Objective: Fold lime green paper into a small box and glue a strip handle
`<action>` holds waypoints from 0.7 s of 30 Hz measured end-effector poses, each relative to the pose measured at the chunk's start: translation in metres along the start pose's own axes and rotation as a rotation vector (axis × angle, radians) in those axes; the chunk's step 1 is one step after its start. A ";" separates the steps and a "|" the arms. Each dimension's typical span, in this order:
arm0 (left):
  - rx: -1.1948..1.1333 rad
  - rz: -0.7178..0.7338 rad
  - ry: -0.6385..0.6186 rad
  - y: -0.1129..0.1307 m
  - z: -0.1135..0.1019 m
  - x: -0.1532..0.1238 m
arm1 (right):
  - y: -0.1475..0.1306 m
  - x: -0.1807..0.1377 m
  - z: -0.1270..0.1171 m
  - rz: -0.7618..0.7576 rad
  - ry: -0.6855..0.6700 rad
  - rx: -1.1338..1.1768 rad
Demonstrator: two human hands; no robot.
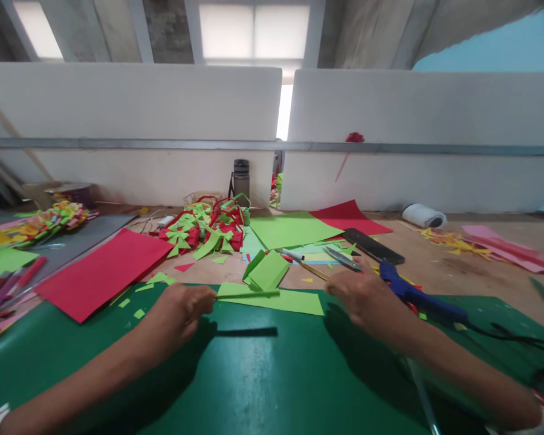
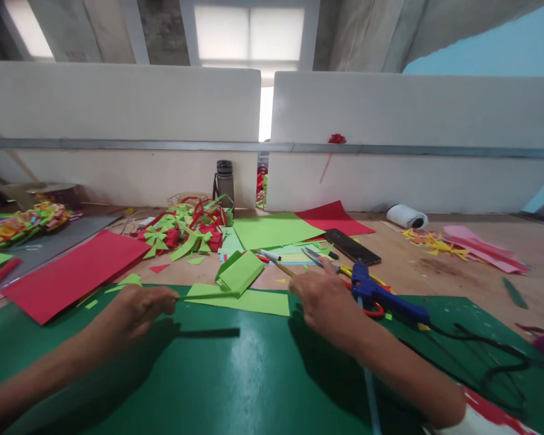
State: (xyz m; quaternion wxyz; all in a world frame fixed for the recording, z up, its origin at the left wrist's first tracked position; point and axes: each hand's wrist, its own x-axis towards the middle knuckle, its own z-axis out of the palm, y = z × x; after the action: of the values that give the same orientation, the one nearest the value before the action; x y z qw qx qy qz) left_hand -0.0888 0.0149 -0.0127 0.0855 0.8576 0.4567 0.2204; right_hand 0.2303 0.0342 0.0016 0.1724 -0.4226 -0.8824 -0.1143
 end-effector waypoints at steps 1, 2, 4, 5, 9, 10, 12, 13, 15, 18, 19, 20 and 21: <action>0.010 0.001 -0.009 0.002 0.000 0.001 | -0.001 0.001 -0.001 0.004 0.029 0.004; 0.029 0.006 -0.021 0.005 0.002 0.002 | -0.005 0.002 -0.002 0.003 0.070 0.007; 0.131 0.034 -0.061 0.019 0.011 0.006 | -0.023 0.003 -0.001 -0.064 0.212 0.009; 0.225 0.055 -0.070 0.027 0.018 0.008 | -0.034 0.002 0.000 -0.122 0.261 -0.007; 0.264 0.171 -0.075 0.062 0.044 0.013 | -0.069 -0.007 0.012 -0.235 0.209 -0.052; 0.273 0.224 -0.046 0.069 0.049 0.014 | -0.073 -0.010 0.015 -0.236 0.197 -0.058; 0.300 0.293 0.022 0.079 0.054 0.017 | -0.074 -0.014 0.019 -0.226 0.175 -0.074; 0.309 0.309 0.049 0.081 0.054 0.018 | -0.073 -0.015 0.020 -0.220 0.170 -0.086; 0.322 0.311 0.075 0.081 0.053 0.019 | -0.070 -0.016 0.020 -0.206 0.162 -0.119; 0.340 0.282 0.073 0.072 0.048 0.018 | -0.066 -0.015 0.019 -0.186 0.128 -0.155; 0.347 0.268 0.066 0.067 0.046 0.018 | -0.064 -0.015 0.019 -0.174 0.112 -0.158; 0.353 0.248 0.066 0.062 0.044 0.017 | -0.061 -0.015 0.020 -0.162 0.096 -0.157; 0.358 0.224 0.061 0.057 0.042 0.016 | -0.058 -0.015 0.020 -0.149 0.083 -0.155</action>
State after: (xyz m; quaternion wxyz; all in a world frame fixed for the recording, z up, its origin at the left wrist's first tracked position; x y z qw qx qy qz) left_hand -0.0196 -0.0015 -0.0253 -0.1073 0.8975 0.3927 0.1696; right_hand 0.1887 -0.0051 -0.0259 0.1664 -0.3627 -0.8921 -0.2119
